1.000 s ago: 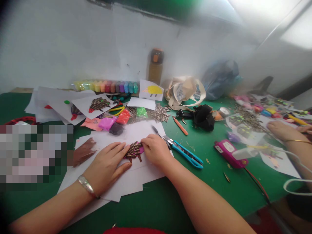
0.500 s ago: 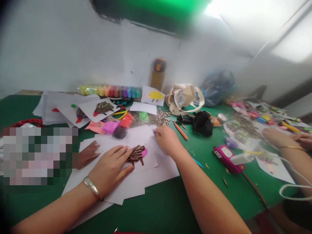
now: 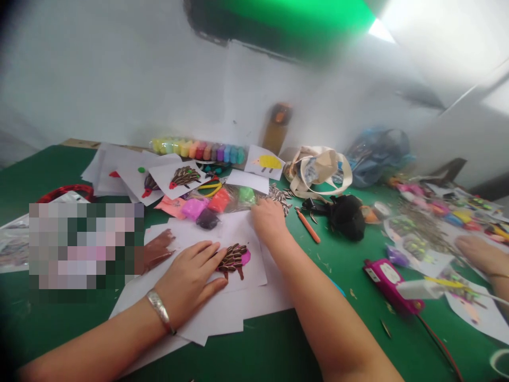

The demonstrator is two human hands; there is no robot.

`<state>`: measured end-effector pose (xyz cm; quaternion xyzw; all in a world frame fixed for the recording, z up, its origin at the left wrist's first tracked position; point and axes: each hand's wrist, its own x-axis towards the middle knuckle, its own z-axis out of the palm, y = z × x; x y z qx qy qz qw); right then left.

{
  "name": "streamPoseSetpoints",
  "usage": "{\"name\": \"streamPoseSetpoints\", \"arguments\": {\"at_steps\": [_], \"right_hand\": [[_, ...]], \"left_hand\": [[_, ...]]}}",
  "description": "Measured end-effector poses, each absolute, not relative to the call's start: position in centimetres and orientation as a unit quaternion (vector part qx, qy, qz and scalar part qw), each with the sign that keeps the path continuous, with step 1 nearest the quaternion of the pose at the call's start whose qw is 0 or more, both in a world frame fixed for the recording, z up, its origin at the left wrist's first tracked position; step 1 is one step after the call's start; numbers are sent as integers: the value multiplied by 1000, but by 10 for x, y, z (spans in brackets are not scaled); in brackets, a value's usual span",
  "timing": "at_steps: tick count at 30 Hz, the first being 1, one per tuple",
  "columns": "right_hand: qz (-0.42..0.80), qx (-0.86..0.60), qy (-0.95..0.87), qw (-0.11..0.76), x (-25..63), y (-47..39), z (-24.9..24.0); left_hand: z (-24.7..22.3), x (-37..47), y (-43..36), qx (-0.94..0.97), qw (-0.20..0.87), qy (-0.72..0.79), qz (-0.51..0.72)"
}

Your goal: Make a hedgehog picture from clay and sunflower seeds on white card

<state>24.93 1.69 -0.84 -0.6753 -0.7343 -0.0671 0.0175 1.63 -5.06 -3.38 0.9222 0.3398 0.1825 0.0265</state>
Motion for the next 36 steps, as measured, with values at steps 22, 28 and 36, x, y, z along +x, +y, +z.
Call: {"name": "streamPoseSetpoints", "arguments": {"at_steps": [22, 28, 36], "right_hand": [[81, -667, -672, 312, 252, -47, 27], [287, -678, -590, 332, 247, -86, -10], [239, -661, -654, 281, 247, -79, -11]], "left_hand": [[-34, 17, -49, 922, 45, 341, 179], [-34, 18, -49, 925, 39, 339, 167], [-33, 17, -48, 929, 37, 329, 164]]}}
